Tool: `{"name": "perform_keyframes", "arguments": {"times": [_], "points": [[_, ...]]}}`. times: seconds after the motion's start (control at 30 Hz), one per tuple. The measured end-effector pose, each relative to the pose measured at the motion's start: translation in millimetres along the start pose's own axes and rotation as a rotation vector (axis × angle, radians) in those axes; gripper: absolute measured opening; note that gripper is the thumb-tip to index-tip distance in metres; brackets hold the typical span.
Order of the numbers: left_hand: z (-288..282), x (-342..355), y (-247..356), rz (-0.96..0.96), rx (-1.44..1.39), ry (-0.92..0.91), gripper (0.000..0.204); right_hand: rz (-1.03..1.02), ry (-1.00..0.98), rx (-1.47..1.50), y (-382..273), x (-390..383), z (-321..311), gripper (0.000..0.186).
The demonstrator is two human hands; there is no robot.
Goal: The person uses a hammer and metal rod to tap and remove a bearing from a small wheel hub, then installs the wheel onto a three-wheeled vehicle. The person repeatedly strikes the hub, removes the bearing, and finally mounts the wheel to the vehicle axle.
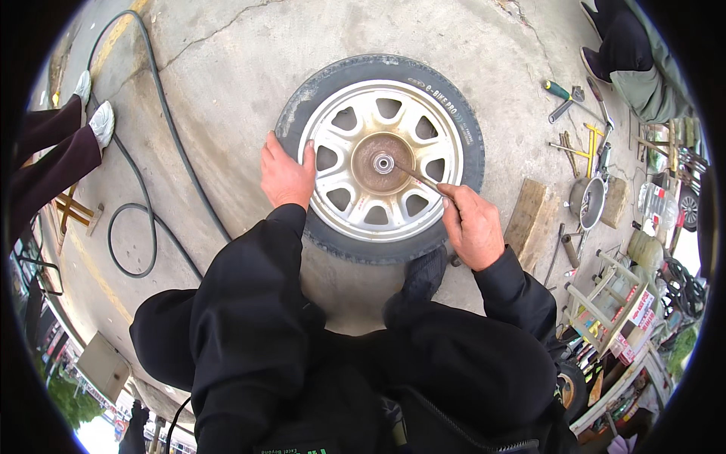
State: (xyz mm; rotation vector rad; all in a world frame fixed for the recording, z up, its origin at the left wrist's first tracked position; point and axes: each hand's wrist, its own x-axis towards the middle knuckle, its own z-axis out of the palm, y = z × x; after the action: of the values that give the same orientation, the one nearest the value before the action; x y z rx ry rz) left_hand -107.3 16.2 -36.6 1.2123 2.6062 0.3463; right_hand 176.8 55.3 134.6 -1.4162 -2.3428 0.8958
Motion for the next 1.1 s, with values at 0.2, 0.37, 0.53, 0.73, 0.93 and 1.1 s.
{"name": "perform_keyframes", "arguments": {"times": [0.2,0.37,0.53,0.73,0.93,1.1], "points": [[2.1,1.6,-1.0,0.011,0.023,0.002,0.083,-0.16,-0.097,-0.147,6.7,19.4,23.3,0.026],[2.4,1.5,-1.1,0.02,0.015,0.002,0.083,-0.263,-0.162,-0.362,10.5,17.0,39.3,0.032],[0.4,0.3,-0.3,0.015,0.019,-0.002,0.083,-0.336,-0.296,-0.524,-21.6,32.0,48.1,0.018],[-2.7,1.8,1.2,0.006,0.013,-0.012,0.083,-0.301,-0.373,-0.375,-4.6,77.1,43.9,0.012],[2.2,1.1,-1.2,0.027,0.01,0.013,0.083,-0.094,-0.305,0.062,9.6,76.1,53.0,0.021],[1.2,3.2,-4.2,0.064,0.015,0.02,0.081,-0.071,-0.334,0.056,7.6,82.8,53.3,0.026]]}}
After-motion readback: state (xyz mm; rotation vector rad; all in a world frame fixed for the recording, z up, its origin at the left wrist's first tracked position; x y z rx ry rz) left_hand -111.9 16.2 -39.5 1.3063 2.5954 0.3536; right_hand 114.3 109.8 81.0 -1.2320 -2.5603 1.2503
